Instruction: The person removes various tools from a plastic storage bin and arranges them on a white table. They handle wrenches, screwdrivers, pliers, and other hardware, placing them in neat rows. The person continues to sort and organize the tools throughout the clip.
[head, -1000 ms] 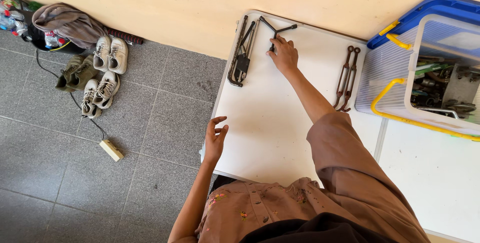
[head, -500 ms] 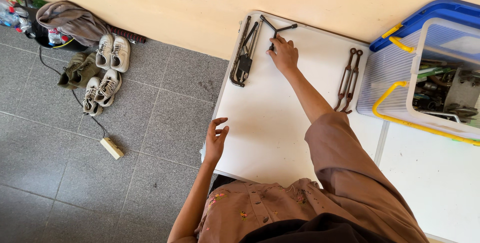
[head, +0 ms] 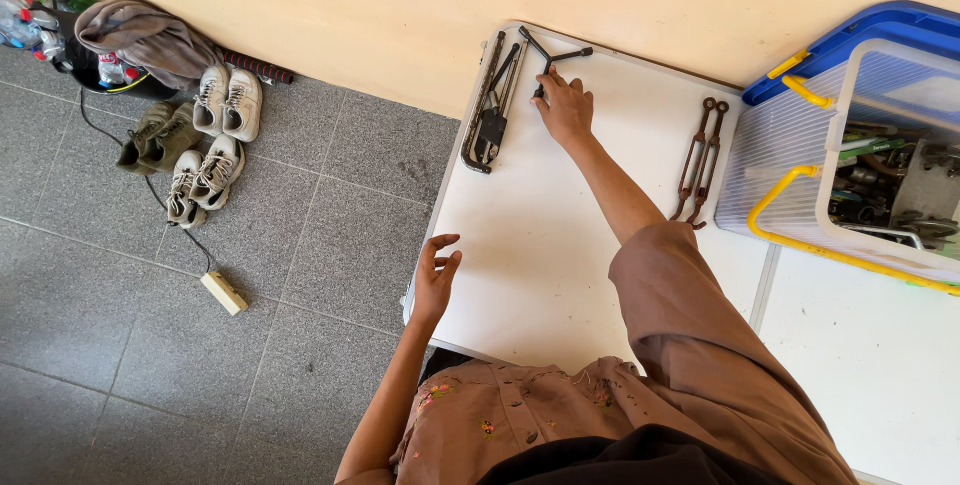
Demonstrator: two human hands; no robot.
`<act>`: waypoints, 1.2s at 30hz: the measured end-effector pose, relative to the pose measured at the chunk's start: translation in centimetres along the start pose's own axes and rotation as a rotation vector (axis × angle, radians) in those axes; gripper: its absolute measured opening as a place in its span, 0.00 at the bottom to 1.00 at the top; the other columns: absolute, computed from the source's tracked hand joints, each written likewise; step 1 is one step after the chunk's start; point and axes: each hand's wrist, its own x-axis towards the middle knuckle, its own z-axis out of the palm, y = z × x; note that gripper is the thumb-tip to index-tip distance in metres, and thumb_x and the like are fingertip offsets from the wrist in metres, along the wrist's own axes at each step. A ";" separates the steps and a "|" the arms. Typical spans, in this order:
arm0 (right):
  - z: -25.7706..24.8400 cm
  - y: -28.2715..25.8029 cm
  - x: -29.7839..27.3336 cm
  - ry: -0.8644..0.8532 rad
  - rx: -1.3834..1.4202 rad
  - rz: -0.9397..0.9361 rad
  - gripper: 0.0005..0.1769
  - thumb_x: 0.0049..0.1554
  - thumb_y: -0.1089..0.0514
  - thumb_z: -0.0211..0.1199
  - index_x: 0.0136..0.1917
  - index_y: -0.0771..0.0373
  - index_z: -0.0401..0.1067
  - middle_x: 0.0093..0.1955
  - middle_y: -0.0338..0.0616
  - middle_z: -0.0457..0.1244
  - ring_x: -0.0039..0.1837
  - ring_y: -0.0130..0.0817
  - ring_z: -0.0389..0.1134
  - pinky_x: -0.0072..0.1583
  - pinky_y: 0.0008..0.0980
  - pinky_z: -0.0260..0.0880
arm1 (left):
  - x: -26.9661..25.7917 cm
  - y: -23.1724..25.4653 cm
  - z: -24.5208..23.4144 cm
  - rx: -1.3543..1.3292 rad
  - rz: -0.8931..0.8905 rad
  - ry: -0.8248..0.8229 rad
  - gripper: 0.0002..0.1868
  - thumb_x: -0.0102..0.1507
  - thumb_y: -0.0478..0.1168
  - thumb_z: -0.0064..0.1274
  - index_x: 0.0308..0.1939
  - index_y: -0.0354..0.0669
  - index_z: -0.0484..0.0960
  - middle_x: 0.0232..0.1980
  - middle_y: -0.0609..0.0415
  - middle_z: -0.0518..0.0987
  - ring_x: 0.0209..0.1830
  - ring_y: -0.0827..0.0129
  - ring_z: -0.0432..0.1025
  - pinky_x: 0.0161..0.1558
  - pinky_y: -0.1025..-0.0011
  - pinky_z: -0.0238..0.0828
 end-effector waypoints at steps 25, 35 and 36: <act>-0.4 0.4 -0.7 0.006 0.103 0.060 0.26 0.57 0.47 0.69 0.67 0.50 0.71 0.70 0.36 0.64 0.63 0.45 0.65 0.57 0.49 0.66 | -0.1 -0.3 0.2 0.019 0.055 -0.013 0.16 0.68 0.39 0.51 0.60 0.41 0.77 0.62 0.52 0.78 0.58 0.68 0.72 0.54 0.68 0.71; -9.0 1.5 -8.3 0.020 0.398 0.054 0.28 0.61 0.51 0.66 0.70 0.57 0.62 0.68 0.45 0.63 0.62 0.45 0.67 0.59 0.46 0.68 | 1.7 2.7 3.8 -0.001 0.167 -0.143 0.15 0.69 0.38 0.52 0.59 0.42 0.76 0.62 0.54 0.78 0.56 0.68 0.73 0.52 0.70 0.71; -10.9 1.7 -9.8 0.021 0.472 0.035 0.27 0.61 0.52 0.65 0.69 0.57 0.62 0.70 0.45 0.62 0.61 0.43 0.68 0.60 0.45 0.69 | 2.1 3.5 4.9 -0.014 0.225 -0.167 0.14 0.69 0.37 0.52 0.59 0.42 0.76 0.62 0.54 0.78 0.57 0.69 0.72 0.52 0.70 0.71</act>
